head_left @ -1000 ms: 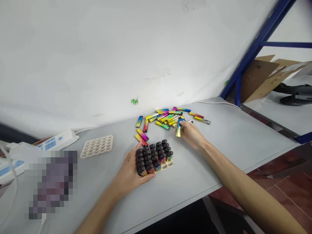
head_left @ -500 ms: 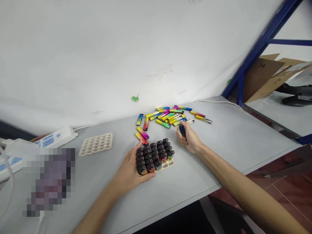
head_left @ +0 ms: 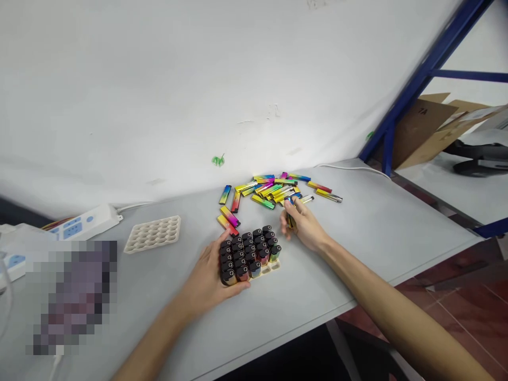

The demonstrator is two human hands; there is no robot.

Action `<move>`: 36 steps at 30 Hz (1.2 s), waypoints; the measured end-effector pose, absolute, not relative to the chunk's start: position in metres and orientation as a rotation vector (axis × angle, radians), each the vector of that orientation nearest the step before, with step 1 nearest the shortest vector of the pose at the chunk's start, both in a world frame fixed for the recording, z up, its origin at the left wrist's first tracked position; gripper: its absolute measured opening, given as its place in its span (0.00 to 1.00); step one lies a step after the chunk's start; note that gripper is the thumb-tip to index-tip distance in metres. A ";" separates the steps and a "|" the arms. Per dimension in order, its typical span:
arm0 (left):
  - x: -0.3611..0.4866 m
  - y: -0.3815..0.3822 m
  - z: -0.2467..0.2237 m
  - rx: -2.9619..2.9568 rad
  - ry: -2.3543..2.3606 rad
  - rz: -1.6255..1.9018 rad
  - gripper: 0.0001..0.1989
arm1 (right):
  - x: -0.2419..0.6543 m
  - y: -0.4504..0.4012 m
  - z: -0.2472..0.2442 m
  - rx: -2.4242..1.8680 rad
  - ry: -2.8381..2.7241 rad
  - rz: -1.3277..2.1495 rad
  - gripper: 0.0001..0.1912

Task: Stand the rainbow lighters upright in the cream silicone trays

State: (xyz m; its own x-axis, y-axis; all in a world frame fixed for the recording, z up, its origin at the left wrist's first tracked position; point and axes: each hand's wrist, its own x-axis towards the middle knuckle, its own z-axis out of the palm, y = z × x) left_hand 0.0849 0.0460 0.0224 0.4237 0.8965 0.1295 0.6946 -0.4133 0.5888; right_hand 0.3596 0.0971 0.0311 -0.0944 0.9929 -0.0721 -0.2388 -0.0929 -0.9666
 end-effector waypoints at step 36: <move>0.084 0.047 0.020 2.220 1.360 0.580 0.53 | 0.355 0.098 0.024 -1.162 -1.074 1.396 0.27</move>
